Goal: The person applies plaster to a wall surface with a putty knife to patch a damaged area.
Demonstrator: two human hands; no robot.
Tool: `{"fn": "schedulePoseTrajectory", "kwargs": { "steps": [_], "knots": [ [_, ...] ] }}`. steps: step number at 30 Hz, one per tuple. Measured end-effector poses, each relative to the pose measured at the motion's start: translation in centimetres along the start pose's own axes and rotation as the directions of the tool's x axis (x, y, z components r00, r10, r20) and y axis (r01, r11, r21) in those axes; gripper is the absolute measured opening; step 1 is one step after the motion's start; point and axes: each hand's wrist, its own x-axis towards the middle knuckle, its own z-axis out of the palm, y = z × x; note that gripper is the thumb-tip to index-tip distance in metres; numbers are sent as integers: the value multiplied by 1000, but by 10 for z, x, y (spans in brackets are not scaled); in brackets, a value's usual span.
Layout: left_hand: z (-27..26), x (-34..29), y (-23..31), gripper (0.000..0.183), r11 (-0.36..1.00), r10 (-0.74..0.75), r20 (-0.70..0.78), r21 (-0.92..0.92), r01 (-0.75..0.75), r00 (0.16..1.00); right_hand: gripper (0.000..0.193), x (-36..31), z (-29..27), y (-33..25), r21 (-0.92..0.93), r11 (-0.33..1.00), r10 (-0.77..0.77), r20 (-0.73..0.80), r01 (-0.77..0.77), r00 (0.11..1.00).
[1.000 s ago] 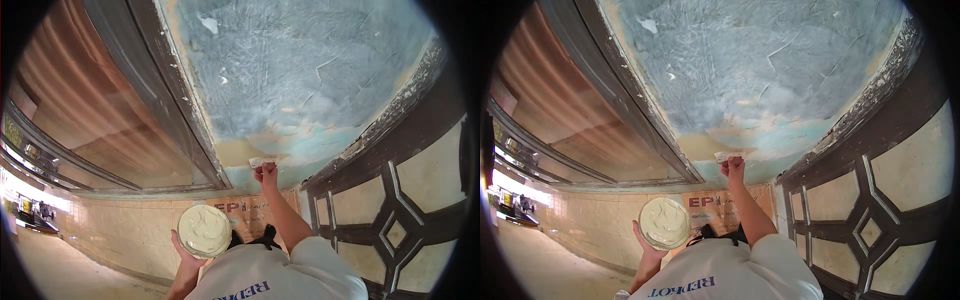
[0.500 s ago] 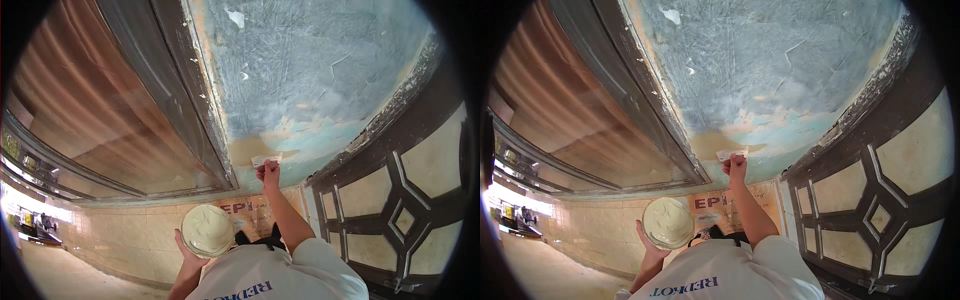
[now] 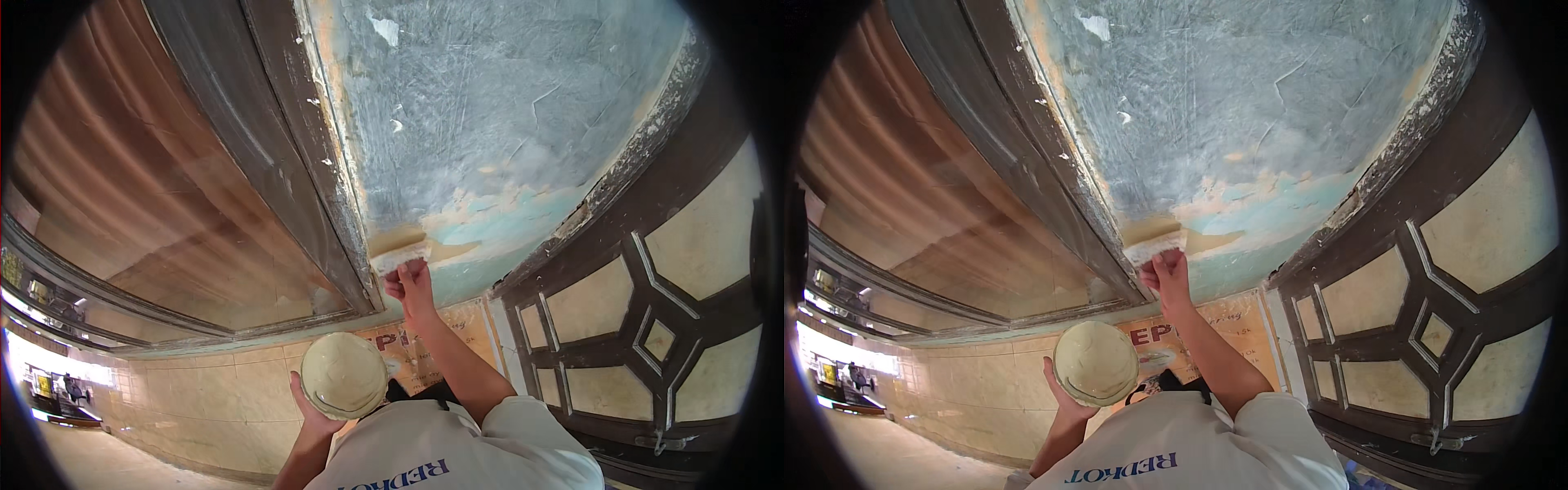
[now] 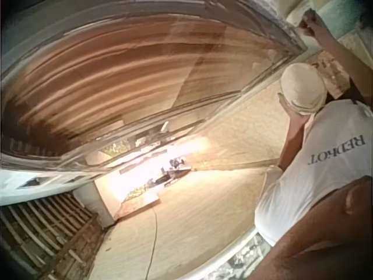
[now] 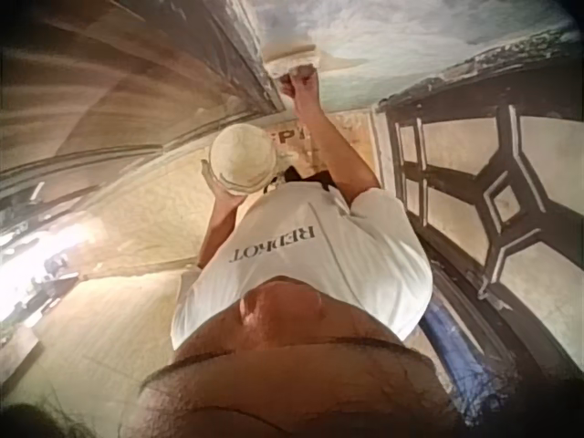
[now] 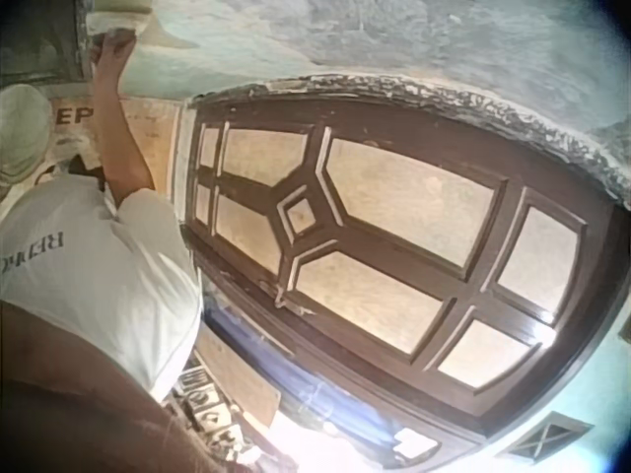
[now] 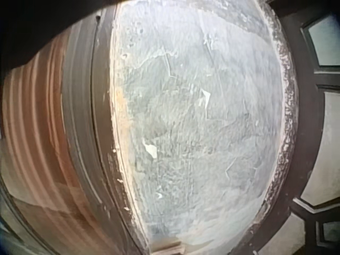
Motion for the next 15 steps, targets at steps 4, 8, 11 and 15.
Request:
{"fn": "schedulePoseTrajectory", "kwargs": {
  "steps": [4,8,11,15],
  "knots": [
    [-11,-2,-1,86,996,-79,-164,-60,70,983,21,19,-1,6,69,997,-46,19,45,999],
    [-13,-6,1,89,995,-97,-195,-32,92,976,18,36,-67,63,-54,998,22,-70,-26,997],
    [-25,-14,-1,89,998,-69,-205,-4,69,976,18,14,-83,82,-46,984,163,-136,-171,977],
    [-19,-14,1,85,996,-3,-164,86,18,986,20,-8,-54,65,-38,980,190,-141,-197,972]
  ]
}}
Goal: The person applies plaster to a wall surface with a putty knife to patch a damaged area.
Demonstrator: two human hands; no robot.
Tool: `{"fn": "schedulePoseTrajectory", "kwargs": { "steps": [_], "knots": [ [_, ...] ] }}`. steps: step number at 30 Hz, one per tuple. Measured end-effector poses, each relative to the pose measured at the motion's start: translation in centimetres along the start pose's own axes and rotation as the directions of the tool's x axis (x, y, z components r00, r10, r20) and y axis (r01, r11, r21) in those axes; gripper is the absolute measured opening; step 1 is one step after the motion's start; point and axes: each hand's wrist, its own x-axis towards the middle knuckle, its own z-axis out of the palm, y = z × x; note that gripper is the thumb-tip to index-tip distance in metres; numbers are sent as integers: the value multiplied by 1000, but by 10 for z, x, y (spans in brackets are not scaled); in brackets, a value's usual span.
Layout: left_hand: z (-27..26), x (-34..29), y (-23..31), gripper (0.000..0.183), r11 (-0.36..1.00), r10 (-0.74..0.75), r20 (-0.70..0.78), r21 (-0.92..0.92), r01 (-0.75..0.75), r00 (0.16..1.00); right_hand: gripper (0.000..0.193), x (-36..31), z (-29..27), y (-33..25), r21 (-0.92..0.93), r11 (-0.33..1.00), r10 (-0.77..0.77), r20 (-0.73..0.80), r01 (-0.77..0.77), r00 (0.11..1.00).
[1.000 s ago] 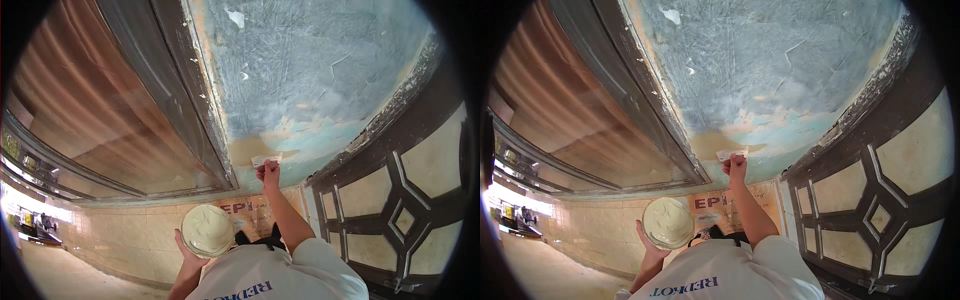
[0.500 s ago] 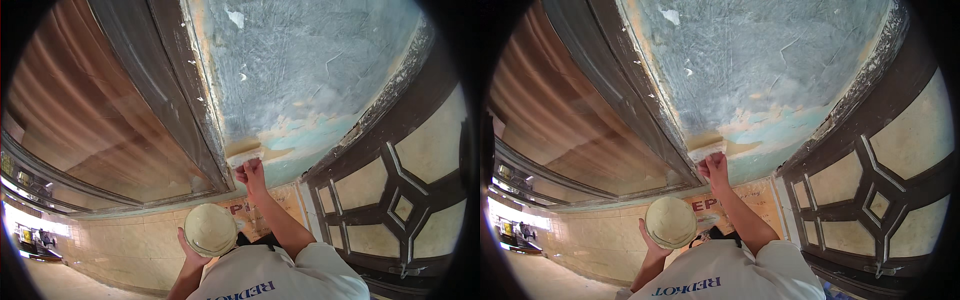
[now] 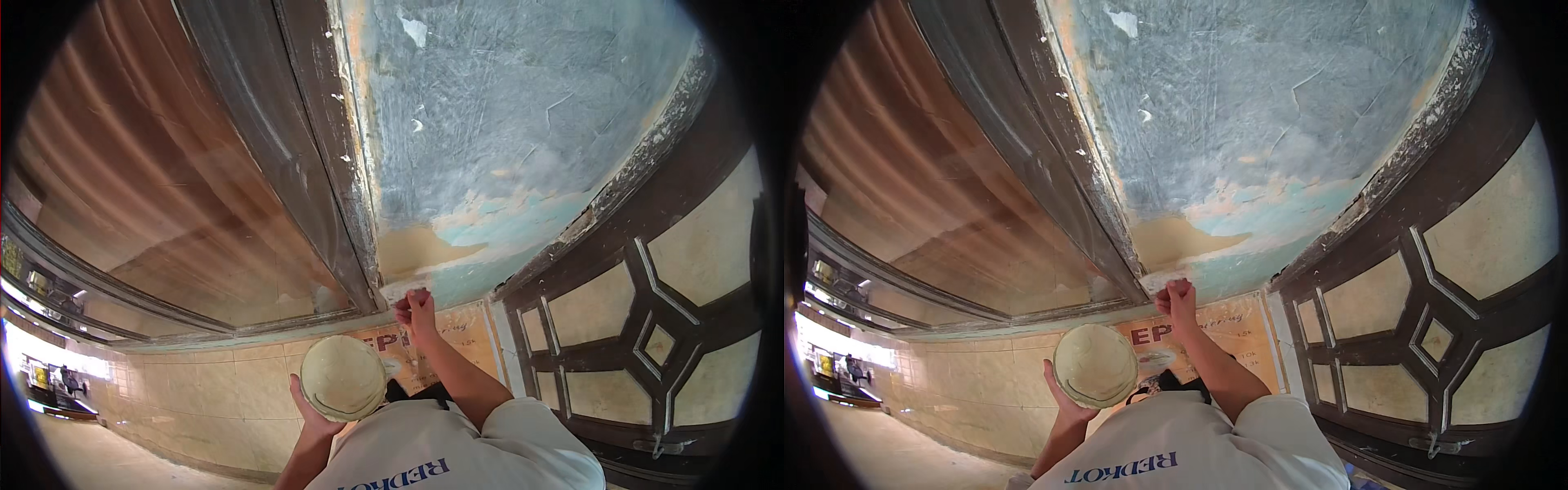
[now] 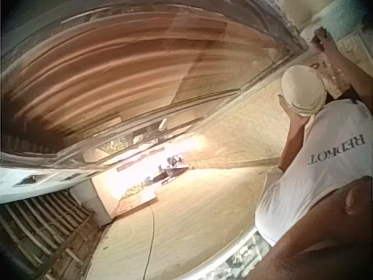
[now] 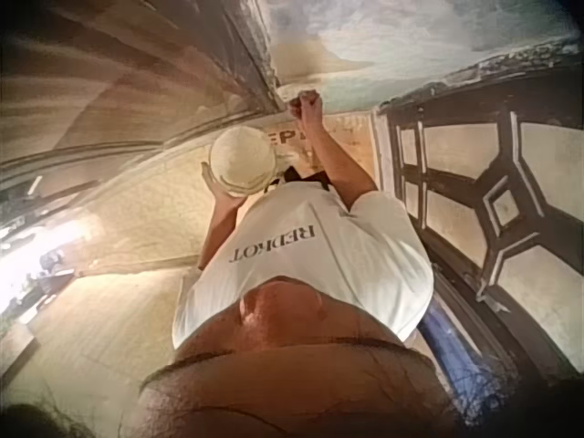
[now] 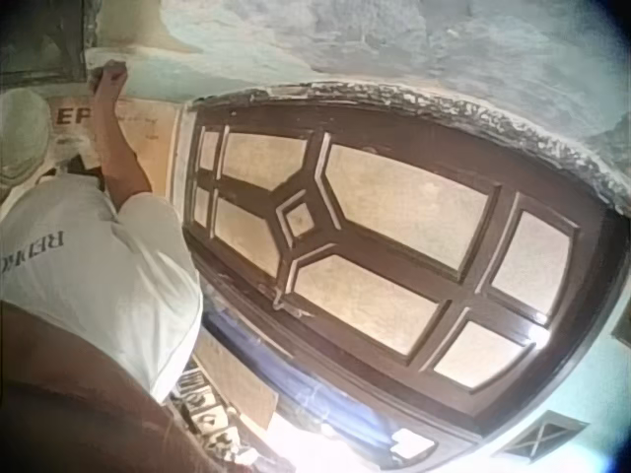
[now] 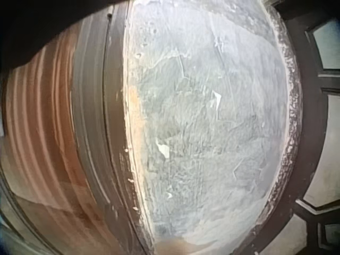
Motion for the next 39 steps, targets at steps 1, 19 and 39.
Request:
{"fn": "schedulePoseTrajectory", "kwargs": {
  "steps": [1,19,39],
  "knots": [
    [2,1,1,85,1000,0,0,-2,0,1000,22,-5,13,-9,23,999,-46,54,45,997],
    [-10,-2,-4,75,997,52,72,-54,-48,996,23,-2,0,1,15,999,-53,111,52,992],
    [0,-1,4,76,964,-11,47,-266,23,999,21,-2,26,-17,-14,996,-91,57,92,994]
  ]
}}
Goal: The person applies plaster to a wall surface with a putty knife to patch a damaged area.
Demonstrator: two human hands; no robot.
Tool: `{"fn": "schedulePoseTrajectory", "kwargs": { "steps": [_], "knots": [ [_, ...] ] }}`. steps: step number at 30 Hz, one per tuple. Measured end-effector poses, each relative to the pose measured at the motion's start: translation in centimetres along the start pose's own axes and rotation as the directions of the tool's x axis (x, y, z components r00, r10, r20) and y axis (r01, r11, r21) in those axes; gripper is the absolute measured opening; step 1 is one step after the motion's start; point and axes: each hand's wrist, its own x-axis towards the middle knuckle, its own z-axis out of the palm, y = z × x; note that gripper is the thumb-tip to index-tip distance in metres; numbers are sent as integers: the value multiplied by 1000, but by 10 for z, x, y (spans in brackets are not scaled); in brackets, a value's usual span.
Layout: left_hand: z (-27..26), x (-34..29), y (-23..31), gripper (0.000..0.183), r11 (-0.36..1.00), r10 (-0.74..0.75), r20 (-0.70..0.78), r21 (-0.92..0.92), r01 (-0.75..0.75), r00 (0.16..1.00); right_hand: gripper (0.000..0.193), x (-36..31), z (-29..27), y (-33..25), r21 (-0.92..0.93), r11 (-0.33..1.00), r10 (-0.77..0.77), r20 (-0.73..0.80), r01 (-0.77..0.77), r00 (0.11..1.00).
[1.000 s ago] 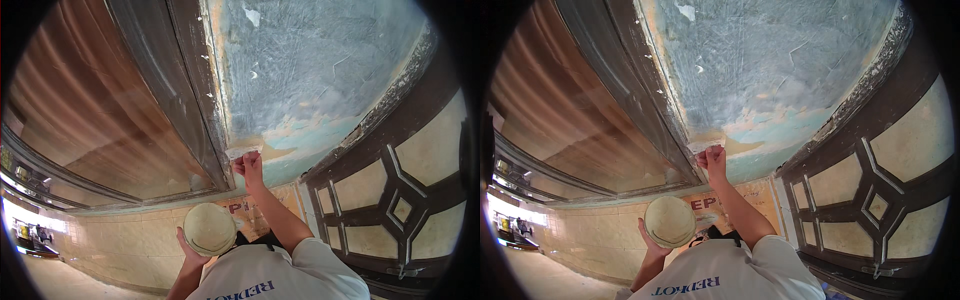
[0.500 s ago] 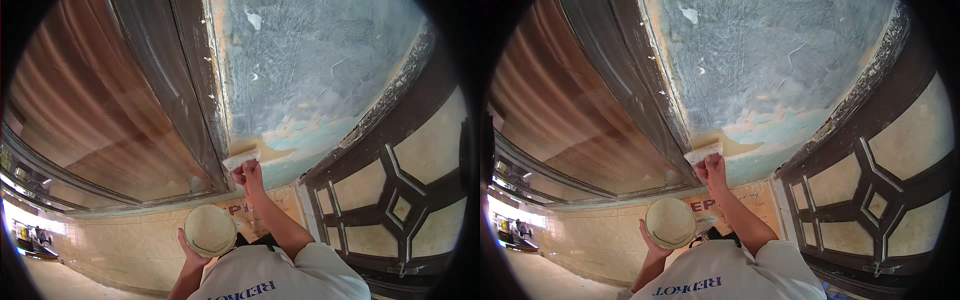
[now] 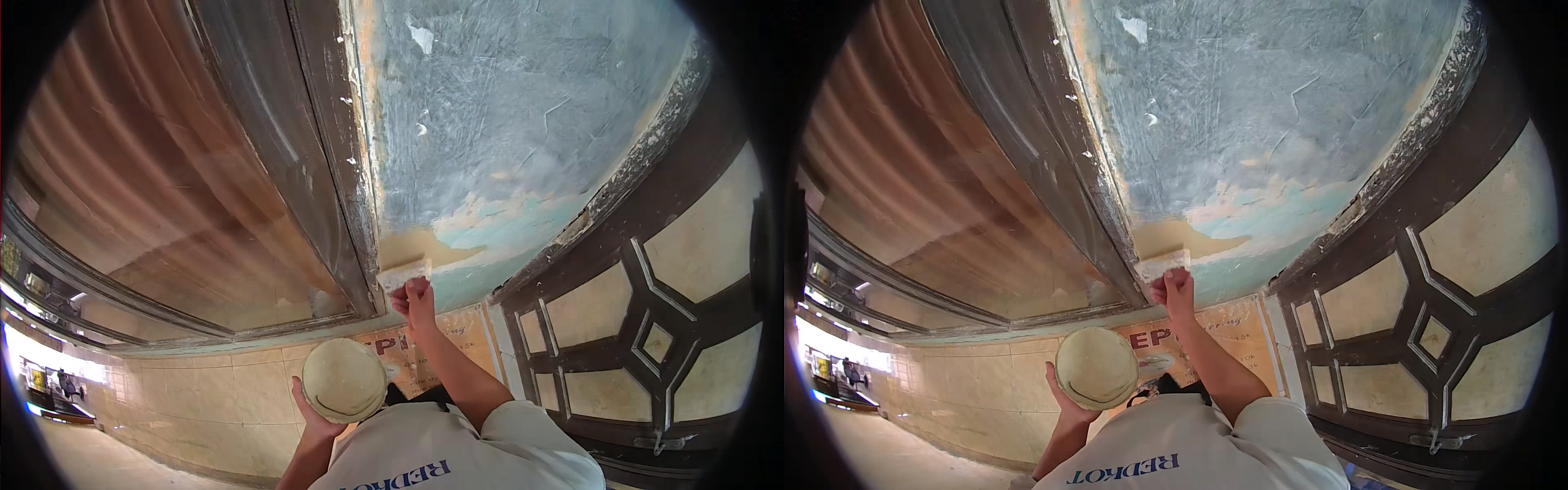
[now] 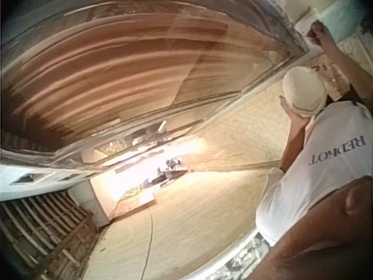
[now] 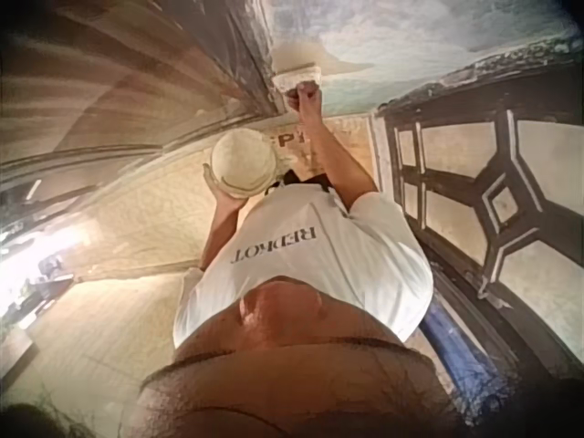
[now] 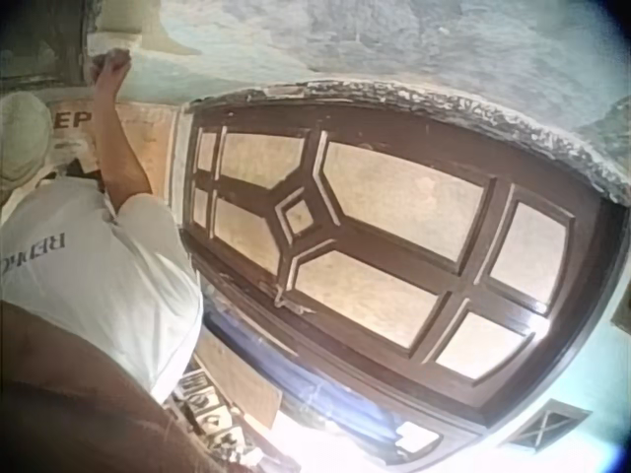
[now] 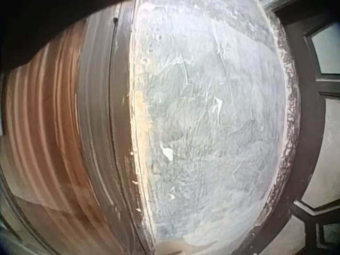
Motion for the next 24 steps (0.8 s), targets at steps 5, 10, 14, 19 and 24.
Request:
{"fn": "schedulePoseTrajectory", "kwargs": {
  "steps": [5,10,14,19,24],
  "knots": [
    [-17,4,-2,85,970,28,-79,243,-8,996,22,-7,57,-68,105,981,-168,68,161,983],
    [-6,9,-3,87,964,17,-115,266,14,993,25,9,7,-16,18,997,-70,-38,71,997],
    [-2,9,-2,88,990,-27,-104,132,40,994,28,-13,25,-25,22,999,-30,-89,32,996],
    [-4,11,-3,88,993,-60,-120,94,72,991,28,-19,68,-73,105,984,-151,74,143,986],
    [-1,10,-3,83,938,43,-31,345,-29,999,31,-12,31,-32,7,999,41,-26,-40,999]
  ]
}}
